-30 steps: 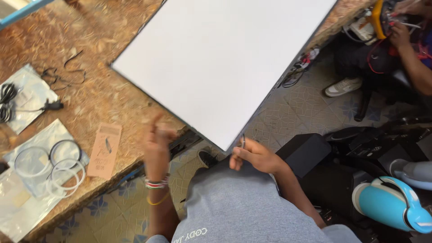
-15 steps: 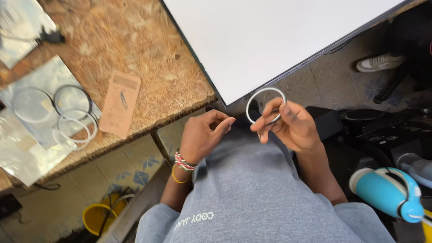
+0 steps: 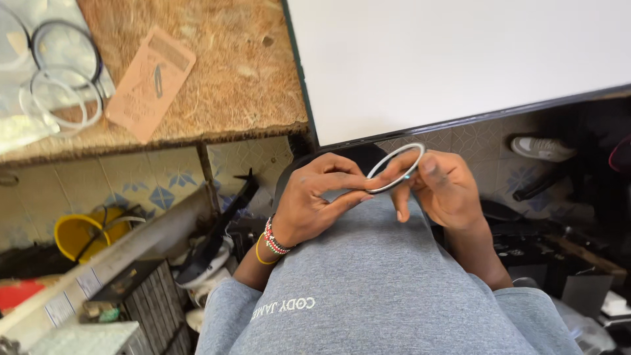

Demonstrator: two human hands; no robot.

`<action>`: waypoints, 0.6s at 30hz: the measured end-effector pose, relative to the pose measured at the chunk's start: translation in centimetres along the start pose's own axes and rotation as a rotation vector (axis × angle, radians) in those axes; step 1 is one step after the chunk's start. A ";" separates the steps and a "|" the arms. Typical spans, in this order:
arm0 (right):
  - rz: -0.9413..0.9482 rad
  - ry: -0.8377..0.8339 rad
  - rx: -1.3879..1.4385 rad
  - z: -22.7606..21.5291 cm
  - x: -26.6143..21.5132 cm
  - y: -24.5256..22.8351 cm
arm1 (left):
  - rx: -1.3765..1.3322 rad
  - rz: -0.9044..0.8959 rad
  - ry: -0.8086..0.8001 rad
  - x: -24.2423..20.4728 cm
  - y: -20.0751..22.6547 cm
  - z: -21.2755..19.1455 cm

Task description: The person picks up a circular seal ring and places it into the edge of a white rectangular panel. They press the ring into the seam along the edge, then repeat the process with another ring on a different section of the panel edge.

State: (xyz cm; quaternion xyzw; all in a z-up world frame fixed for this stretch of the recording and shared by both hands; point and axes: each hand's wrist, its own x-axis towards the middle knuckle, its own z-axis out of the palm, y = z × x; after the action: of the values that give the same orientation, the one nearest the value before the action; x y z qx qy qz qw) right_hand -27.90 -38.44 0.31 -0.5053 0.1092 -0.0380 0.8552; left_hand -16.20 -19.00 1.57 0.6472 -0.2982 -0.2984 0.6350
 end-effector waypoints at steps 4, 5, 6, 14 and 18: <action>0.009 -0.050 -0.047 -0.6 0.5 -1.3 | -0.076 0.003 0.072 -0.1 -0.4 1.6; -0.022 -0.053 -0.131 -0.3 0.6 -1.7 | -0.055 0.019 0.097 -0.1 -0.6 1.7; -0.059 -0.050 -0.215 0.1 0.7 -2.0 | -0.034 0.038 0.116 0.1 -0.7 1.7; -0.132 -0.048 -0.531 -0.4 0.3 -2.1 | 0.200 0.141 0.059 -0.5 -1.0 3.3; -0.125 0.013 -0.646 -0.1 0.0 -2.4 | 0.346 0.212 0.028 -0.3 -0.6 3.3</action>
State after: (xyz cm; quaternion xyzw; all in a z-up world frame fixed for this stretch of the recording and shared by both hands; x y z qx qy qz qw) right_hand -27.80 -39.70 2.35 -0.7561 0.0899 -0.0568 0.6458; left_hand -18.94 -20.92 0.88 0.7158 -0.4024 -0.1651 0.5464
